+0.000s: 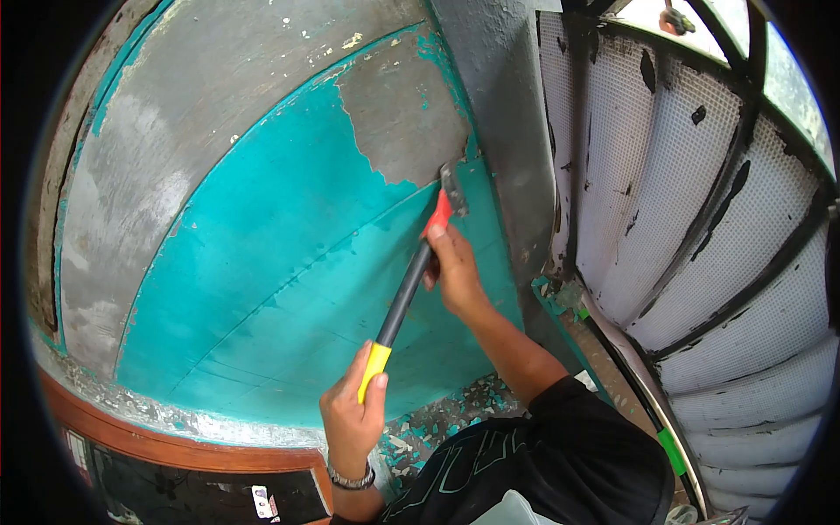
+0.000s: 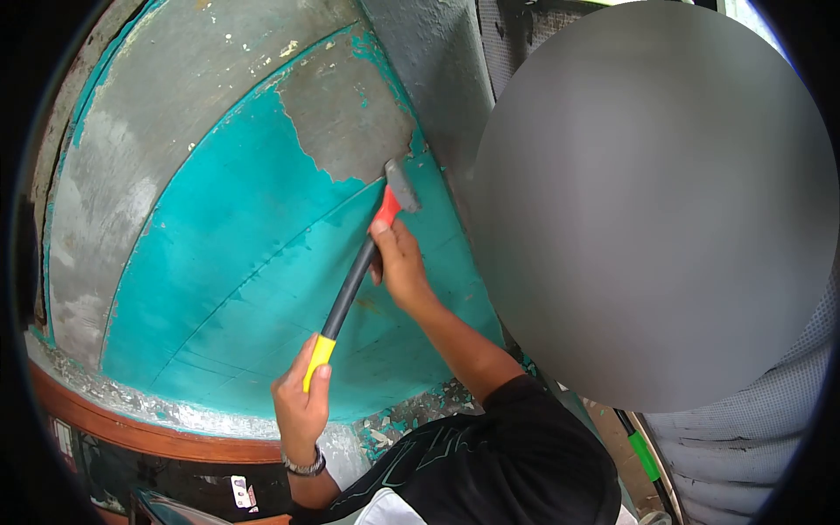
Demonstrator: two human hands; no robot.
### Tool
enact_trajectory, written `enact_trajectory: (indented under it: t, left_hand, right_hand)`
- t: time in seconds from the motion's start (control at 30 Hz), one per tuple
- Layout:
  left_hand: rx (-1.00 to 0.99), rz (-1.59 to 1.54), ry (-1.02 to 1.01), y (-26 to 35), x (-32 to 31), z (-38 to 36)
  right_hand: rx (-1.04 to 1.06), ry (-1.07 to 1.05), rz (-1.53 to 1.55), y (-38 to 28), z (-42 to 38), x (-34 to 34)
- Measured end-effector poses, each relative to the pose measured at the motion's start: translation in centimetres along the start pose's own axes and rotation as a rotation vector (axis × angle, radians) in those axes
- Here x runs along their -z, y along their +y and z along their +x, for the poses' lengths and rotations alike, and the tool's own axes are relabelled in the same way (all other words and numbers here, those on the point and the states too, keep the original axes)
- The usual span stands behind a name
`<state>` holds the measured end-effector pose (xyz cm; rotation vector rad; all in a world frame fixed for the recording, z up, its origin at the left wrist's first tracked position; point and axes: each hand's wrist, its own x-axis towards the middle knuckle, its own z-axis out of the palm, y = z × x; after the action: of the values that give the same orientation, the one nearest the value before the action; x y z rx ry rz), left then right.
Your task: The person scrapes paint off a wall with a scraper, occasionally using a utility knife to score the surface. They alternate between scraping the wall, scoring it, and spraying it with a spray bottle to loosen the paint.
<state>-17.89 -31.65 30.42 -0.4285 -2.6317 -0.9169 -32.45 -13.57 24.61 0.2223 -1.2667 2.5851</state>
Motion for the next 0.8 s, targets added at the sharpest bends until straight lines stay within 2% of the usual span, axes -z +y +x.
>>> enact_trajectory:
  t: [0.07, 0.13, 0.27, 0.33, 0.4, 0.47, 0.6, 0.67, 0.73, 0.8]
  left_hand:
    - [0.007, -0.005, 0.004, 0.1, 0.3, -0.4]
    - [0.185, -0.045, -0.057, 0.5, 0.3, 0.0]
    - [0.157, -0.038, -0.048, -0.2, -0.2, -0.4]
    - [-0.138, 0.004, 0.075, -1.3, -1.1, -0.8]
    - [-0.116, -0.035, 0.078, -1.2, -0.8, -0.7]
    - [0.105, -0.079, -0.023, -0.6, -0.1, -0.4]
    - [0.013, -0.023, -0.012, -0.9, -0.1, 0.2]
    - [-0.188, 0.026, 0.041, -1.5, -1.3, 1.2]
    - [-0.117, 0.010, 0.006, -1.1, -1.0, 1.3]
    - [-0.059, -0.008, -0.036, -0.6, -0.5, 1.3]
  right_hand:
    - [0.004, 0.018, -0.018, 0.0, 0.1, 0.0]
    - [0.009, 0.027, -0.033, 0.3, 0.1, -0.1]
    - [0.032, 0.051, -0.040, 0.7, -0.2, -0.4]
    - [0.060, 0.049, -0.052, 0.6, 0.1, -0.7]
    - [0.063, 0.021, -0.118, 0.4, 0.1, -0.7]
    - [0.067, 0.031, -0.074, 0.9, 0.1, -0.9]
    - [0.096, 0.033, -0.036, 0.9, 0.2, -0.7]
    - [0.111, 0.061, -0.010, 0.6, 1.0, 0.1]
    - [0.132, 0.095, 0.021, 0.4, 1.1, 0.4]
    - [0.066, 0.047, -0.030, 0.1, 0.6, 0.2]
